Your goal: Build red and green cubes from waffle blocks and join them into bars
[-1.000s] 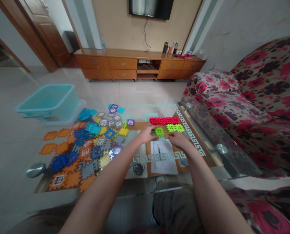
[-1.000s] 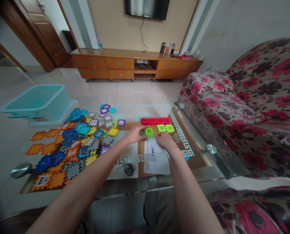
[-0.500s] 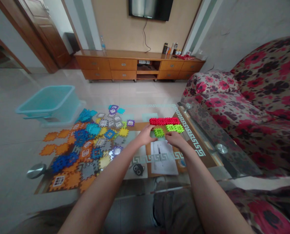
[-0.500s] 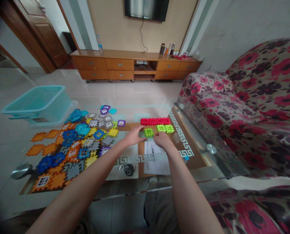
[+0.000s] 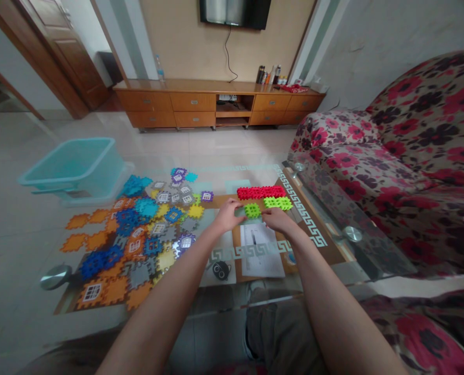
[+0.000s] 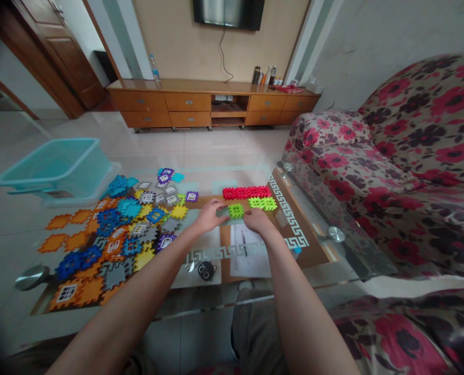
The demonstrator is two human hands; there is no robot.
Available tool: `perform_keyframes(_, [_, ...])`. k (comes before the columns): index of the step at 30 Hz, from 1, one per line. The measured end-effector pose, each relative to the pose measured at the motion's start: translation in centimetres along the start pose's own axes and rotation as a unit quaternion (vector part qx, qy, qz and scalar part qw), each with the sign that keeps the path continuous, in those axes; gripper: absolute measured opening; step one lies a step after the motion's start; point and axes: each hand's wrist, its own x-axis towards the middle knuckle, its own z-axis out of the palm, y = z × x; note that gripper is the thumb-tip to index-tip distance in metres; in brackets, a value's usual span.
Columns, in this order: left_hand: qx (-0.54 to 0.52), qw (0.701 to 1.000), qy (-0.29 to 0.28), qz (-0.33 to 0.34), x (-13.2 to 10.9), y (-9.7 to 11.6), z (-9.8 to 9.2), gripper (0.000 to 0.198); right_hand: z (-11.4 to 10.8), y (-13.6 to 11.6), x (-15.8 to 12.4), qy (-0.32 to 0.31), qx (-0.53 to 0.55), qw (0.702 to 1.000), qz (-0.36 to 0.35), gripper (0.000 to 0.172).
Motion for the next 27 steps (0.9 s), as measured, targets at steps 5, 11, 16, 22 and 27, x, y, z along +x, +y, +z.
perform_keyframes(5, [0.001,1.0,-0.001,-0.003,0.0,0.0,0.2,0.03,-0.1,-0.3,-0.2,0.001,-0.004,1.0,0.001,0.019])
perform_keyframes(11, [0.001,1.0,0.002,-0.007,0.1,0.5,0.0,0.028,-0.3,-0.7,-0.4,0.001,-0.015,1.0,-0.003,0.018])
perform_keyframes(16, [0.003,1.0,0.001,-0.01,0.0,0.7,-0.2,0.029,-0.3,-1.0,-0.5,0.003,-0.02,1.0,-0.002,0.019])
perform_keyframes(22, [0.001,1.0,0.0,-0.009,-0.1,0.8,-0.1,0.036,-0.3,-1.1,-0.7,0.0,-0.018,1.0,-0.005,0.019])
perform_keyframes(27, [-0.003,1.0,-0.007,-0.007,0.1,0.9,-0.1,0.043,-0.4,-1.2,-0.8,0.003,-0.021,1.0,-0.006,0.018])
